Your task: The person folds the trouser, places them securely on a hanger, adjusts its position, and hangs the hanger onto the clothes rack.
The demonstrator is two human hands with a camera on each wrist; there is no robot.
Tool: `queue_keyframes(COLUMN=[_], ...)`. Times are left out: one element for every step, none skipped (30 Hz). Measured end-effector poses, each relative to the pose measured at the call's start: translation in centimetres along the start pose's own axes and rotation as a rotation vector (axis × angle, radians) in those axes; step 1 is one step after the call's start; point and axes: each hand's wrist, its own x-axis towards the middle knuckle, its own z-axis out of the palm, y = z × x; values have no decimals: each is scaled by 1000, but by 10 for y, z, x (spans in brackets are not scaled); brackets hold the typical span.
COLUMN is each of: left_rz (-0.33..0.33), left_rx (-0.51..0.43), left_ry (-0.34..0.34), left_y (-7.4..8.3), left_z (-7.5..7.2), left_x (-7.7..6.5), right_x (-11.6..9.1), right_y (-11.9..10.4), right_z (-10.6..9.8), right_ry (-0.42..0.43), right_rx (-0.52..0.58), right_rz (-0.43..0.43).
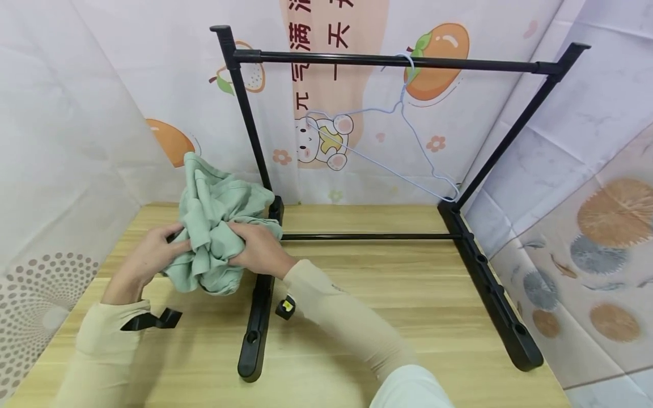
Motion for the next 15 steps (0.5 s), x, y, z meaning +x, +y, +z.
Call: queue_keyframes(left_rz=[6,12,17,19,21,21,26,31,39,45,53,64,78,88,99], left_rx=[2,3,1,6,10,12,12,9,2,-1,-12,-22,-30,-33,-35], left_ry=[6,10,14,21,24,26,30,34,34,35,31,30,30,24,19], left_y=[3,6,8,10,12,15,17,19,21,23,26,28,29,31,31], left_z=[2,4,7,9,11,13,16,20,24,28,33,38,43,48,53], left_x=[-2,-4,-6,-8,-10,-11,-12,-12,-12,-11,-10,-9,-8,-7,-6], right_x=[-4,-7,-10,-13,-16,-20,-23,-27,-32,-37,-42,-47,-52,-58,-63], right_y=[-1,-3,-4,-5,-6,-6,-6,-6,-5,-4,-2,-1,1,3,5], right_z=[-3,-6,-8,-11,-13,-15,-18,-20,-23,-25,-28,-30,-32,-34,-35], right_ry=[3,8,13,20,26,36,45,57,69,81,90,100,106,112,119], right_rx=[2,3,2,5,5,-3,-6,-8,-6,-6,-4,-4,3,13,18], right_rz=[-6,-13,-19,-29,-38,-50,-57,-62,-65,-64,-61,-59,-53,-53,-54])
